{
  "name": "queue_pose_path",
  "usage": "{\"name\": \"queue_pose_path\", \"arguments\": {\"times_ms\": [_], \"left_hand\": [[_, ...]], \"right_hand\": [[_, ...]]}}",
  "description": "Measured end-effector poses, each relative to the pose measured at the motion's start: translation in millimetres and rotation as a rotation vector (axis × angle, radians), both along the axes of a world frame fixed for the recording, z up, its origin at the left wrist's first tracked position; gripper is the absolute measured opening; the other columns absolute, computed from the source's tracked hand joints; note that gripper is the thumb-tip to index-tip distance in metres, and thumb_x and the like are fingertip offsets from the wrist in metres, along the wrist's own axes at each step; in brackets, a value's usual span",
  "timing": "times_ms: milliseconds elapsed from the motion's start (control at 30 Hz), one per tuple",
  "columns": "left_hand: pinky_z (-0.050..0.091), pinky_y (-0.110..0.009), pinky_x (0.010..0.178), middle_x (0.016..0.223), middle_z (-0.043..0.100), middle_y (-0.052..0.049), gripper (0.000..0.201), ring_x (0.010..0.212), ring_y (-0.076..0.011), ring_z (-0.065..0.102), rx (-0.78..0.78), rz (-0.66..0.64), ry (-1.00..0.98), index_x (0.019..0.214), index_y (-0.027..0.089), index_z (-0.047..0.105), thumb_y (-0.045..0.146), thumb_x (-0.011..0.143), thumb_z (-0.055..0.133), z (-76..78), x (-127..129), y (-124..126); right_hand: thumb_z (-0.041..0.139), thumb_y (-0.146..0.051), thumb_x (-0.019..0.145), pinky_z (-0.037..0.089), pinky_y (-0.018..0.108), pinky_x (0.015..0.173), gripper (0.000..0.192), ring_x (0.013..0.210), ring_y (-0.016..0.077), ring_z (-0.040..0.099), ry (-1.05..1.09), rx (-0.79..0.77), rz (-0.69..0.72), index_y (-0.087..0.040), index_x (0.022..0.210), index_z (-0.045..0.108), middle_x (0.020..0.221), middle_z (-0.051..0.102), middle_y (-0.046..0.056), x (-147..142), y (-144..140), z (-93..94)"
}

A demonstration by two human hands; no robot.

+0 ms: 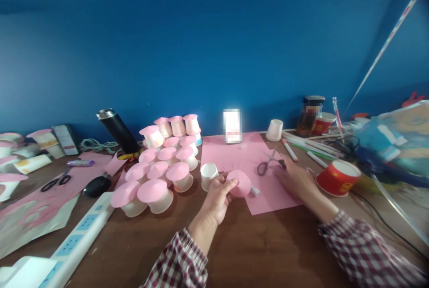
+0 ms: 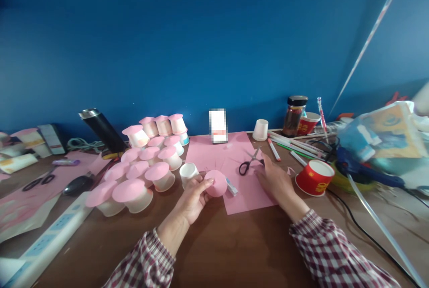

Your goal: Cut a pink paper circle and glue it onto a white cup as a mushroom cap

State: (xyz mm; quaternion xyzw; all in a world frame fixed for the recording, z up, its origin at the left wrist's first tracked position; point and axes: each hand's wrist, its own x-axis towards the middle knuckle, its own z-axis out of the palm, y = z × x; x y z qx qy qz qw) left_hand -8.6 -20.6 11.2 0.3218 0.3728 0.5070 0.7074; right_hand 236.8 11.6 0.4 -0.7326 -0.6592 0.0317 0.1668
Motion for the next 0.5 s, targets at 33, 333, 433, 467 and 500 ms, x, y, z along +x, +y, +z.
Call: {"name": "queue_pose_path", "arguments": {"times_ms": [33,333,433,467,500], "left_hand": [[0.049,-0.026,0.065,0.088,0.066,-0.006,0.031,0.08,-0.0159,0.06,0.001,-0.005,-0.001,0.095,0.014,0.064,0.026,0.068,0.072,-0.3,0.0,0.0],[0.048,-0.026,0.069,0.088,0.066,-0.006,0.034,0.08,-0.0152,0.06,0.01,-0.037,-0.017,0.099,0.014,0.062,0.024,0.068,0.073,-3.6,0.5,0.4],[0.047,-0.024,0.067,0.088,0.065,-0.004,0.034,0.078,-0.0129,0.059,0.003,-0.031,-0.037,0.099,0.015,0.061,0.022,0.068,0.074,-4.4,0.5,0.4],[0.047,-0.023,0.066,0.087,0.065,-0.004,0.033,0.078,-0.0123,0.059,0.005,-0.034,-0.043,0.098,0.015,0.061,0.022,0.068,0.073,-4.8,0.5,0.4],[0.047,-0.022,0.066,0.086,0.065,-0.004,0.031,0.076,-0.0118,0.058,0.009,-0.037,-0.047,0.097,0.015,0.062,0.022,0.069,0.073,-5.3,0.4,0.6]], "right_hand": [[0.045,-0.04,0.086,0.042,0.048,0.081,0.051,0.097,0.0354,0.062,-0.046,-0.022,0.003,-0.017,0.132,0.042,0.109,0.066,0.016,0.5,-1.3,1.4],[0.038,-0.023,0.091,0.045,0.039,0.079,0.034,0.101,0.0301,0.058,-0.234,0.082,0.086,-0.014,0.118,0.057,0.11,0.062,0.017,2.3,-5.8,2.4],[0.037,-0.021,0.091,0.044,0.044,0.082,0.041,0.107,0.0324,0.054,-0.221,0.069,0.05,-0.014,0.13,0.047,0.116,0.058,0.019,0.8,-5.2,1.0],[0.036,-0.022,0.092,0.043,0.046,0.083,0.042,0.108,0.0331,0.054,-0.215,0.058,0.038,-0.015,0.133,0.043,0.118,0.057,0.019,0.3,-4.7,0.3],[0.035,-0.023,0.093,0.042,0.049,0.084,0.044,0.108,0.0336,0.054,-0.209,0.047,0.03,-0.015,0.136,0.039,0.119,0.057,0.02,-0.1,-4.1,-0.6]]}}
